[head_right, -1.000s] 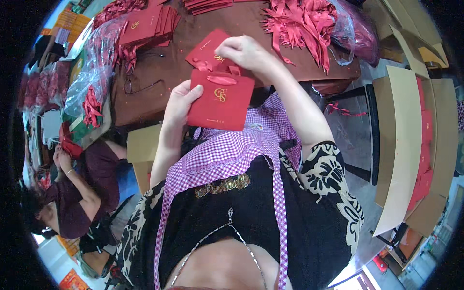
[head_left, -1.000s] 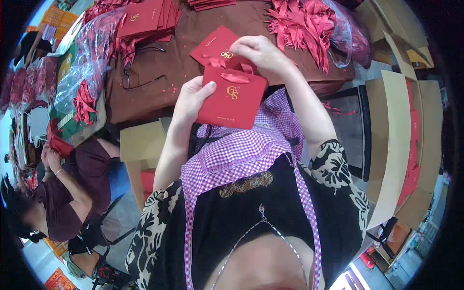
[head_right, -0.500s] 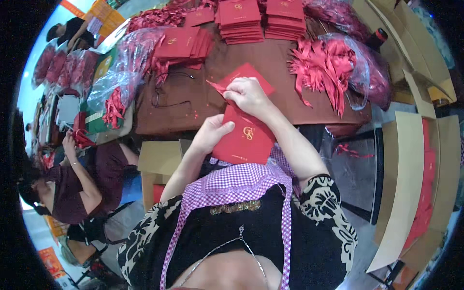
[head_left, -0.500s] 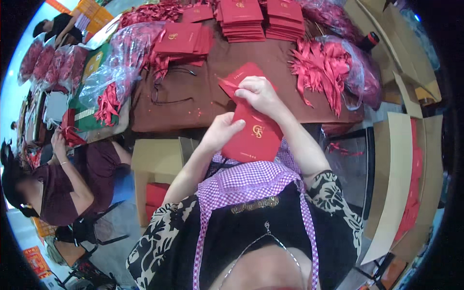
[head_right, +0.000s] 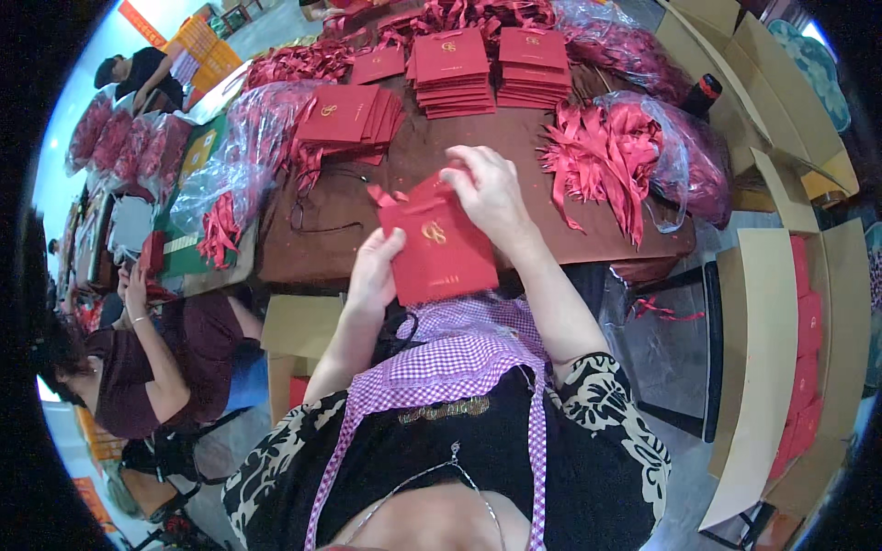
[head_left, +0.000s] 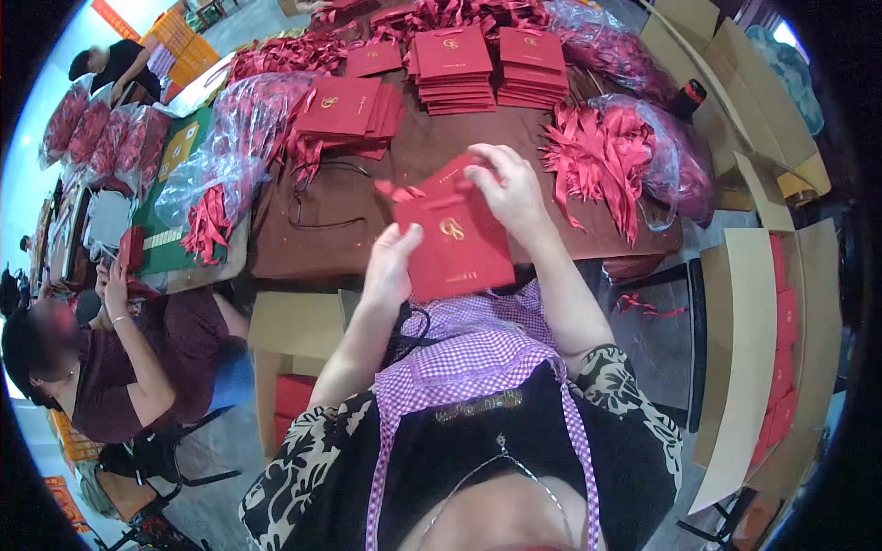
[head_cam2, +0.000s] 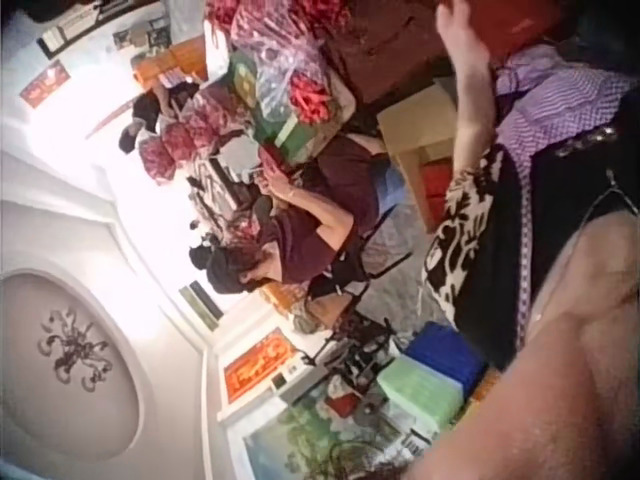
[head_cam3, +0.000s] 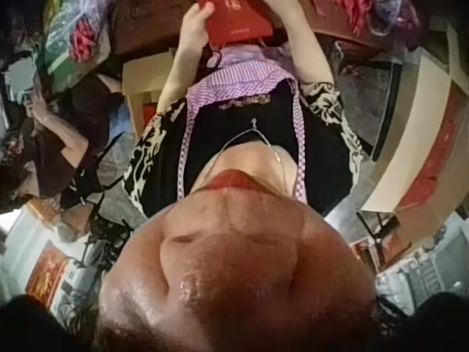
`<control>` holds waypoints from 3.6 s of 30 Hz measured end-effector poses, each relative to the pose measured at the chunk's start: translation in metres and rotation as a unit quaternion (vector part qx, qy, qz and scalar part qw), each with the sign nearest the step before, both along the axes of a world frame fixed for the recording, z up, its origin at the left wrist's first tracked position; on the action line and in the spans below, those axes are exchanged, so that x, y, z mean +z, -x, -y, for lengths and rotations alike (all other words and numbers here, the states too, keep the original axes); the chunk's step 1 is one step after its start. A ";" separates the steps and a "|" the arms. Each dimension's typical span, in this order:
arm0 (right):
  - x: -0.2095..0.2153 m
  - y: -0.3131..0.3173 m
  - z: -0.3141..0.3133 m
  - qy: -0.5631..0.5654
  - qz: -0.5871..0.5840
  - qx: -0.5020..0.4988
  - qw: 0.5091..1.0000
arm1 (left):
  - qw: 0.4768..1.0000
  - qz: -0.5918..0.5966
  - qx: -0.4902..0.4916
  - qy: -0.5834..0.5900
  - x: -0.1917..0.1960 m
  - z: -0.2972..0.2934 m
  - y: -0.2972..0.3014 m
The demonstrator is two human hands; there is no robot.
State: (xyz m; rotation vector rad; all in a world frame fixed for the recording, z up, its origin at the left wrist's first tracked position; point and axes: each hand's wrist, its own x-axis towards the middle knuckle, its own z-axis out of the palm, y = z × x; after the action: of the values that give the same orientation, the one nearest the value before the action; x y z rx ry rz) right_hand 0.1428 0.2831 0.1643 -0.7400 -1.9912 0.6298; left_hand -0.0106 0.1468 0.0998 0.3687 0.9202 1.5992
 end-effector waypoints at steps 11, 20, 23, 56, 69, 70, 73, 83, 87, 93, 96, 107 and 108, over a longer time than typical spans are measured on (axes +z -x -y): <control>-0.015 -0.020 -0.020 0.573 -0.155 0.118 0.796 | 0.995 -0.064 0.013 -0.070 0.022 -0.015 0.002; -0.017 -0.016 -0.037 0.489 -0.063 0.196 0.848 | 0.994 -0.106 -0.010 -0.037 0.022 -0.001 -0.007; -0.033 -0.011 -0.043 0.373 -0.102 0.114 0.915 | 0.991 -0.110 -0.020 -0.068 0.016 0.003 -0.007; -0.100 -0.042 0.000 0.410 -0.045 0.031 0.910 | 0.769 -0.574 0.159 0.231 0.037 -0.154 0.269; -0.099 -0.048 0.005 0.169 0.054 -0.113 0.978 | 0.396 -0.880 -0.055 0.255 -0.010 -0.226 0.230; -0.101 -0.049 0.006 0.172 0.045 -0.117 0.977 | 0.404 -0.877 -0.055 0.256 -0.020 -0.228 0.228; -0.105 -0.053 0.006 0.167 0.039 -0.124 0.977 | 0.432 -0.866 -0.050 0.248 -0.036 -0.231 0.235; -0.097 -0.102 0.010 0.104 0.029 -0.175 0.979 | 0.345 -0.911 0.021 0.226 -0.008 -0.223 0.233; -0.089 -0.146 0.000 0.040 0.090 -0.254 0.962 | 0.219 -0.957 0.137 0.132 0.019 -0.213 0.218; -0.115 -0.161 -0.007 -0.080 0.219 -0.294 0.927 | 0.310 -0.901 0.203 -0.227 0.042 -0.195 0.139; -0.119 -0.164 -0.011 -0.069 0.198 -0.264 0.941 | 0.616 -0.781 -0.081 -0.056 0.014 -0.173 0.076; -0.049 -0.135 0.006 0.333 -0.039 -0.031 0.942 | 0.602 -0.792 -0.090 0.053 -0.037 -0.152 0.039; -0.036 -0.127 0.011 0.332 -0.039 -0.026 0.942 | 0.633 -0.768 -0.082 0.046 -0.040 -0.150 0.043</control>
State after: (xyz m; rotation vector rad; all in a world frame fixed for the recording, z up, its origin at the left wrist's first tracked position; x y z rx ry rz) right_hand 0.2697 0.2717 0.1284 -1.1365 -1.6704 1.3070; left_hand -0.0540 0.2968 0.0602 1.8355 2.0938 0.7156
